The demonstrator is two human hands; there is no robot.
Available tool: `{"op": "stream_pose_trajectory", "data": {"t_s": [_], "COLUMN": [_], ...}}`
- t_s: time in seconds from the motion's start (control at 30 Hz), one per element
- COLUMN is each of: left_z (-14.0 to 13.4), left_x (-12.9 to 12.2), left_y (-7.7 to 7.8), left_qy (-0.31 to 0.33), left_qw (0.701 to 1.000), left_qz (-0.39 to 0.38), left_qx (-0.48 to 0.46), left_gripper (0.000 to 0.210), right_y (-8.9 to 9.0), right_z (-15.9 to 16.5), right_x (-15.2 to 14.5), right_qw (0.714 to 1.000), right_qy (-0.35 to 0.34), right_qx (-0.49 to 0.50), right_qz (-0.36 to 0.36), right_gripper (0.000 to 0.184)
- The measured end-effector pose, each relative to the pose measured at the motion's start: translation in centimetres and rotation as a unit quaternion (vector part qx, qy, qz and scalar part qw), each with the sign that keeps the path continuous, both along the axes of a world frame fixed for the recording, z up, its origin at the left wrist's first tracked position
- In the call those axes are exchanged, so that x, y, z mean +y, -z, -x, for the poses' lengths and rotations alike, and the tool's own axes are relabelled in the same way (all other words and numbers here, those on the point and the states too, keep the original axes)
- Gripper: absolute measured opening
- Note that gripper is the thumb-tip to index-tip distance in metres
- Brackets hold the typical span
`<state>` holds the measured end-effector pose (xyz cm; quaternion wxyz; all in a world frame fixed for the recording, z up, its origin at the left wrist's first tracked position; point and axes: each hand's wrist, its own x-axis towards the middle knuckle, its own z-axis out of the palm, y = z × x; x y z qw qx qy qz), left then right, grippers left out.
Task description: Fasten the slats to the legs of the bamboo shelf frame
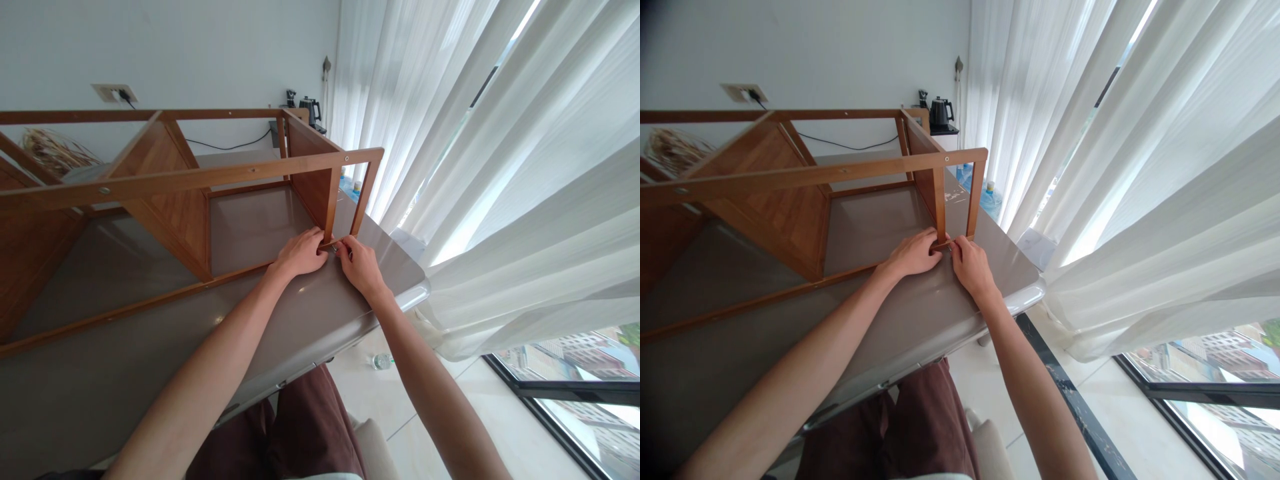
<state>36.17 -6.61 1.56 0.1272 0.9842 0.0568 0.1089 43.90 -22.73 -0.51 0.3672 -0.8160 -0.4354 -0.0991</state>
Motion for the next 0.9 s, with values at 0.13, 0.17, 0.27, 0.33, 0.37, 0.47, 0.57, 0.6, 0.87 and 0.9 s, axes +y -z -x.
{"op": "stream_pose_trajectory", "data": {"t_s": [0.13,0.17,0.27,0.33,0.37,0.47,0.57,0.6,0.87,0.9], "left_z": [0.01,0.02,0.06,0.11,0.13,0.20,0.26,0.28,0.28,0.25], "left_x": [0.00,-0.01,-0.06,-0.10,-0.12,-0.15,-0.19,-0.20,-0.29,-0.27], "left_y": [0.03,0.02,-0.05,-0.15,-0.21,-0.35,-0.44,-0.46,-0.51,-0.48], "left_qy": [-0.004,-0.005,-0.008,-0.007,-0.006,-0.005,-0.005,-0.005,-0.009,-0.009], "left_qw": [1.000,1.000,1.000,1.000,1.000,1.000,1.000,1.000,1.000,1.000], "left_qz": [-0.001,-0.001,0.001,0.003,0.004,0.008,0.011,0.012,0.014,0.013], "left_qx": [0.000,0.000,0.000,0.000,0.000,0.003,0.005,0.005,0.011,0.010], "left_gripper": [0.029,0.028,0.027,0.029,0.031,0.034,0.035,0.035,0.033,0.033], "right_y": [0.01,-0.01,-0.11,-0.19,-0.22,-0.28,-0.32,-0.33,-0.29,-0.28], "right_z": [0.02,0.03,0.11,0.21,0.27,0.48,0.61,0.63,0.69,0.73], "right_x": [0.00,-0.01,0.00,0.02,0.03,0.04,0.02,0.01,0.07,0.10], "right_qw": [1.000,1.000,1.000,1.000,1.000,1.000,0.999,0.999,0.998,0.997], "right_qy": [0.007,0.006,0.003,0.006,0.009,0.006,-0.003,-0.004,-0.013,-0.014], "right_qx": [-0.001,0.000,0.003,0.001,-0.003,-0.017,-0.024,-0.025,-0.048,-0.056], "right_qz": [0.000,0.000,0.004,0.009,0.011,0.017,0.020,0.021,0.037,0.043], "right_gripper": [0.022,0.022,0.023,0.023,0.024,0.023,0.025,0.025,0.027,0.027]}}
